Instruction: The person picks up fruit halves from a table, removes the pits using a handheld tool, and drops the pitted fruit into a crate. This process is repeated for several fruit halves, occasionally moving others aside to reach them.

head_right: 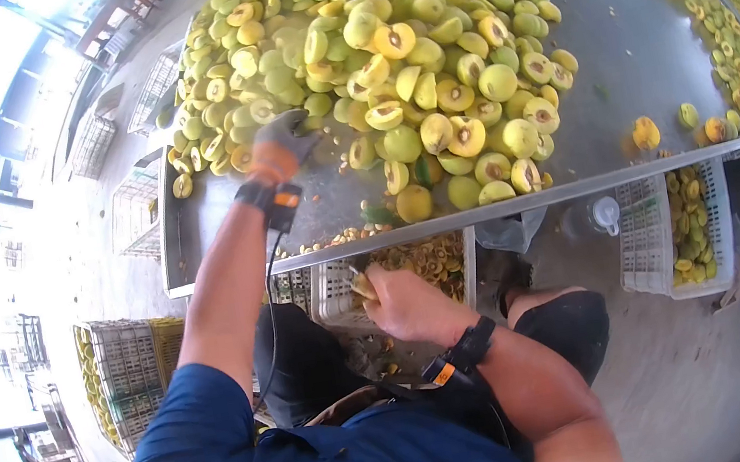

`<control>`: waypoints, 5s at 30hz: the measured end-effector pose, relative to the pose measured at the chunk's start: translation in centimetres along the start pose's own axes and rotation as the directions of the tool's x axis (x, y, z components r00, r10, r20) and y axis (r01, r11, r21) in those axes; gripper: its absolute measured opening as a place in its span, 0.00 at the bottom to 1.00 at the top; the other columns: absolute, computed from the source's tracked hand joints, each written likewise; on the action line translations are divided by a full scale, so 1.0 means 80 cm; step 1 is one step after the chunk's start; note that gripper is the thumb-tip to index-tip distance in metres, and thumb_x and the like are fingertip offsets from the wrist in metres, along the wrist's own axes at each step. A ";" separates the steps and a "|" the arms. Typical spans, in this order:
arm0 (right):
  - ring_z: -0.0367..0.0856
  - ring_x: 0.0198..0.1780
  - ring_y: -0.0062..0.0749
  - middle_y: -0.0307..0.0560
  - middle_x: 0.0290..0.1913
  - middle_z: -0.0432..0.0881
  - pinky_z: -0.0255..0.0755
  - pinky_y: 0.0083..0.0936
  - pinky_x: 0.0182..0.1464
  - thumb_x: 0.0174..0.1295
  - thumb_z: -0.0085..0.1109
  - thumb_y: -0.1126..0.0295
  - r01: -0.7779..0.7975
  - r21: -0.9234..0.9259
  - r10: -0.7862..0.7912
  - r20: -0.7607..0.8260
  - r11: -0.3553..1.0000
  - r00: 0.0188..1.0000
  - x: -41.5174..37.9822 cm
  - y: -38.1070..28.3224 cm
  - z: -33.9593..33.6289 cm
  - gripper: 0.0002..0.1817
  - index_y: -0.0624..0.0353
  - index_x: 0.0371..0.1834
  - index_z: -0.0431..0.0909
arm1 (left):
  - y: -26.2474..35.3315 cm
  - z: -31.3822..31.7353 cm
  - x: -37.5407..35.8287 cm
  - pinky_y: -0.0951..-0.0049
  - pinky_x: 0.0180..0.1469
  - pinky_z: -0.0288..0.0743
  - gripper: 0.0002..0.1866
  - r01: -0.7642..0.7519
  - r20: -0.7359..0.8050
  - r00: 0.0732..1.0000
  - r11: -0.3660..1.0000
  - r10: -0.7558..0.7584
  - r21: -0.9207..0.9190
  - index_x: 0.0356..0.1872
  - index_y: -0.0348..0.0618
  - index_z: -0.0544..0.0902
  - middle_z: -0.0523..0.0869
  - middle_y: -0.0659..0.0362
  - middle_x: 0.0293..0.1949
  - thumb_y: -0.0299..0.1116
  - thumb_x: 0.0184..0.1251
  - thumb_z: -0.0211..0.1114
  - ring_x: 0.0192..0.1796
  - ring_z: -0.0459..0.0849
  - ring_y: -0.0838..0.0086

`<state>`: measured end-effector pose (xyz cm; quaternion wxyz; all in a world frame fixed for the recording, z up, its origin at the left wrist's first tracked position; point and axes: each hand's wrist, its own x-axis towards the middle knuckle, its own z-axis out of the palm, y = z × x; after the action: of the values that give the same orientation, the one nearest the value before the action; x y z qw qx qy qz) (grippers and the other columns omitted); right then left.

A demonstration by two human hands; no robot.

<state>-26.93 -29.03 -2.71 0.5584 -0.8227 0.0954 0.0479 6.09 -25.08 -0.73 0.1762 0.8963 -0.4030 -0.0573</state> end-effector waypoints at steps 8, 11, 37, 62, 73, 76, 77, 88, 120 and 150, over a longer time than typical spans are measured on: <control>0.82 0.40 0.51 0.59 0.38 0.84 0.76 0.41 0.47 0.72 0.64 0.66 0.125 0.474 -0.013 -0.232 0.872 0.973 0.018 -0.029 -0.023 0.13 0.67 0.48 0.78 | 0.052 0.004 -0.166 0.65 0.60 0.86 0.19 -0.031 -0.027 0.999 0.135 0.033 -0.990 0.64 0.30 0.84 0.88 0.48 0.63 0.25 0.76 0.64 0.60 0.89 0.62; 0.83 0.39 0.46 0.54 0.35 0.83 0.76 0.42 0.46 0.74 0.60 0.68 0.159 0.390 -0.052 -0.270 0.907 0.961 0.017 -0.024 -0.022 0.12 0.68 0.47 0.77 | 0.072 0.005 -0.198 0.59 0.69 0.83 0.28 -0.229 -0.143 0.971 0.580 0.190 -0.782 0.71 0.25 0.77 0.87 0.43 0.63 0.36 0.78 0.64 0.64 0.87 0.59; 0.85 0.36 0.53 0.57 0.35 0.85 0.78 0.43 0.40 0.76 0.56 0.70 0.349 0.166 -0.316 -0.194 0.922 0.929 0.013 0.002 0.016 0.11 0.68 0.51 0.77 | 0.099 0.037 -0.230 0.60 0.58 0.85 0.21 -0.168 -0.378 0.925 0.929 0.033 -0.331 0.56 0.40 0.88 0.93 0.48 0.52 0.22 0.59 0.74 0.53 0.91 0.52; 0.74 0.16 0.26 0.39 0.20 0.75 0.67 0.29 0.19 0.75 0.61 0.65 -0.326 0.395 0.161 0.396 0.859 0.904 -0.033 -0.018 0.022 0.11 0.61 0.38 0.77 | -0.005 -0.044 -0.300 0.61 0.55 0.86 0.13 -0.126 -0.540 0.836 0.992 0.100 -0.010 0.49 0.38 0.90 0.92 0.48 0.47 0.25 0.64 0.76 0.50 0.92 0.54; 0.88 0.48 0.65 0.70 0.43 0.88 0.80 0.51 0.54 0.70 0.62 0.60 -0.177 0.023 0.173 0.135 0.984 0.976 -0.003 0.015 0.037 0.19 0.70 0.47 0.80 | -0.127 -0.034 -0.216 0.67 0.53 0.84 0.15 0.230 -0.299 0.821 0.761 -0.486 -0.606 0.53 0.37 0.90 0.95 0.50 0.48 0.37 0.74 0.72 0.48 0.93 0.66; 0.85 0.53 0.74 0.75 0.47 0.87 0.79 0.54 0.59 0.70 0.61 0.60 -0.156 -0.058 0.161 0.106 0.986 0.981 -0.001 0.011 0.033 0.20 0.71 0.49 0.80 | -0.173 0.025 -0.097 0.56 0.58 0.83 0.21 0.071 -0.354 0.933 0.997 -0.069 -0.007 0.56 0.40 0.90 0.93 0.43 0.52 0.46 0.72 0.72 0.53 0.91 0.47; 0.85 0.53 0.75 0.76 0.47 0.87 0.78 0.55 0.59 0.70 0.61 0.60 -0.146 -0.071 0.154 0.116 0.987 0.981 -0.001 0.009 0.031 0.20 0.70 0.49 0.80 | -0.176 0.039 -0.069 0.55 0.59 0.82 0.22 0.107 -0.314 0.945 0.994 -0.093 0.026 0.57 0.41 0.89 0.93 0.43 0.53 0.47 0.72 0.71 0.54 0.90 0.46; 0.84 0.47 0.77 0.77 0.39 0.86 0.77 0.60 0.51 0.71 0.62 0.66 0.005 0.005 -0.005 -0.124 1.000 0.992 0.021 -0.002 0.006 0.16 0.70 0.49 0.77 | -0.101 0.049 -0.057 0.68 0.46 0.85 0.21 0.201 0.036 0.973 0.768 -0.227 -0.608 0.59 0.39 0.88 0.94 0.53 0.47 0.34 0.66 0.76 0.42 0.92 0.68; 0.85 0.27 0.45 0.55 0.29 0.84 0.75 0.40 0.30 0.76 0.58 0.65 0.003 0.393 -0.034 0.072 0.920 0.997 -0.009 -0.027 0.008 0.12 0.64 0.40 0.81 | 0.096 0.067 -0.238 0.67 0.48 0.85 0.13 -0.095 -0.375 0.917 0.836 -0.138 -0.540 0.50 0.36 0.89 0.94 0.52 0.45 0.31 0.83 0.59 0.44 0.92 0.67; 0.74 0.18 0.28 0.42 0.20 0.76 0.68 0.31 0.21 0.75 0.61 0.63 -0.444 0.379 0.276 0.421 0.812 0.864 -0.024 0.019 0.028 0.13 0.59 0.35 0.76 | -0.082 -0.039 -0.349 0.62 0.50 0.89 0.12 0.053 -0.422 0.853 0.856 -0.307 -0.515 0.52 0.39 0.90 0.94 0.49 0.45 0.22 0.70 0.67 0.46 0.94 0.56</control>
<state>-29.09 -27.34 -4.58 0.7264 -0.6094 0.1607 0.2741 -7.22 0.49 -1.31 0.4849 0.8423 -0.2289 0.0555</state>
